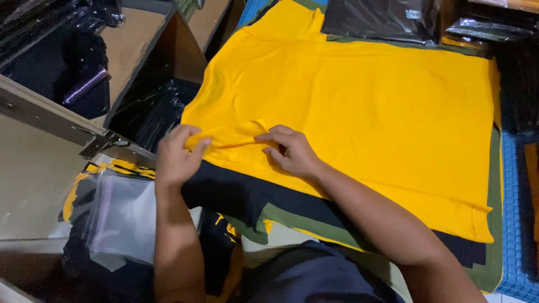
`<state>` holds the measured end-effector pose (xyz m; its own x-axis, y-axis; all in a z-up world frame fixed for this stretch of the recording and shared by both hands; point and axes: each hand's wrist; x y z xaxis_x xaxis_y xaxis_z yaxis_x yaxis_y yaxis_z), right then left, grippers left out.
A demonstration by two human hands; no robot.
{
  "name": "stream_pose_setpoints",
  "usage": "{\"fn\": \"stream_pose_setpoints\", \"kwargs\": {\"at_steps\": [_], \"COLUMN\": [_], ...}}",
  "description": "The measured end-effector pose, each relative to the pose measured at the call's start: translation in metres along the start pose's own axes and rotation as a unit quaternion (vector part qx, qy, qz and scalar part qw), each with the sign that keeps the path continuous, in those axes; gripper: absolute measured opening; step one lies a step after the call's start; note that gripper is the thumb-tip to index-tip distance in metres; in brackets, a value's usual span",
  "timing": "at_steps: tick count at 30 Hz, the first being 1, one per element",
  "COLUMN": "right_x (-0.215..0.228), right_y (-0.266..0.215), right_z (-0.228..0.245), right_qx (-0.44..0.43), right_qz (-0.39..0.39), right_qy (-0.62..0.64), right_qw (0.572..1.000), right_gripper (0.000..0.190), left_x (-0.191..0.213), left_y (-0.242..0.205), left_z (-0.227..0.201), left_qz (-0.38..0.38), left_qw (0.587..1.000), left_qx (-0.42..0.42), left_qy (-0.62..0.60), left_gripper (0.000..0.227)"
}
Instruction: Folding a yellow shirt and using a black plastic bag as a size guide for packaging.
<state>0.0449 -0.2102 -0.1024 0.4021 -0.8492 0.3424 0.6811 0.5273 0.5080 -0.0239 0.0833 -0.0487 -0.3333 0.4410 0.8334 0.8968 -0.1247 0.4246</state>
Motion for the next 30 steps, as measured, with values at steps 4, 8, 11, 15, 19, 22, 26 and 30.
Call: {"fn": "stream_pose_setpoints", "kwargs": {"at_steps": [4,8,11,15,19,22,26,30], "right_x": [0.006,0.009,0.012,0.014,0.02,0.027,0.035,0.049], "right_y": [0.002,0.002,0.004,0.008,0.013,0.016,0.023,0.038], "right_z": [0.0,0.0,0.006,0.005,0.014,0.01,0.003,0.006], "right_qx": [-0.075,-0.118,-0.133,-0.12,-0.132,-0.131,-0.118,-0.114], "right_qz": [-0.003,0.037,0.058,0.078,0.075,0.068,0.055,0.049], "right_qy": [-0.047,-0.073,-0.068,-0.067,-0.074,-0.098,-0.131,-0.148], "right_qw": [0.996,0.99,0.987,0.988,0.986,0.984,0.983,0.981], "right_gripper": [0.036,0.039,0.041,0.043,0.046,0.049,0.055,0.056], "left_x": [-0.003,-0.026,-0.028,-0.01,0.001,-0.004,-0.001,-0.008], "left_y": [0.048,0.078,0.079,0.075,0.073,0.082,0.101,0.113], "left_z": [-0.02,0.007,0.017,0.003,-0.011,-0.014,-0.022,-0.01], "left_qz": [-0.095,0.071,0.134,0.196,0.144,0.131,0.13,0.123], "left_qw": [0.964,0.949,0.94,0.934,0.965,0.974,0.975,0.983], "left_qx": [0.148,0.287,0.31,0.297,0.208,0.181,0.167,0.128], "left_qy": [-0.198,-0.112,-0.055,-0.028,-0.069,-0.048,-0.061,-0.053], "left_gripper": [0.021,0.042,0.032,0.043,0.034,0.033,0.036,0.036]}}
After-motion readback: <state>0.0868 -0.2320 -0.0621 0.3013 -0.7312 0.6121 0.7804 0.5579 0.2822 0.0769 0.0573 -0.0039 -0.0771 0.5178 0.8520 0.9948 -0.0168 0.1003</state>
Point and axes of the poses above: each hand's wrist, its own y-axis towards the middle knuckle, its own x-axis out of the back of the hand, z = x × y, and after that the axes turned 2 degrees about y, right-handed
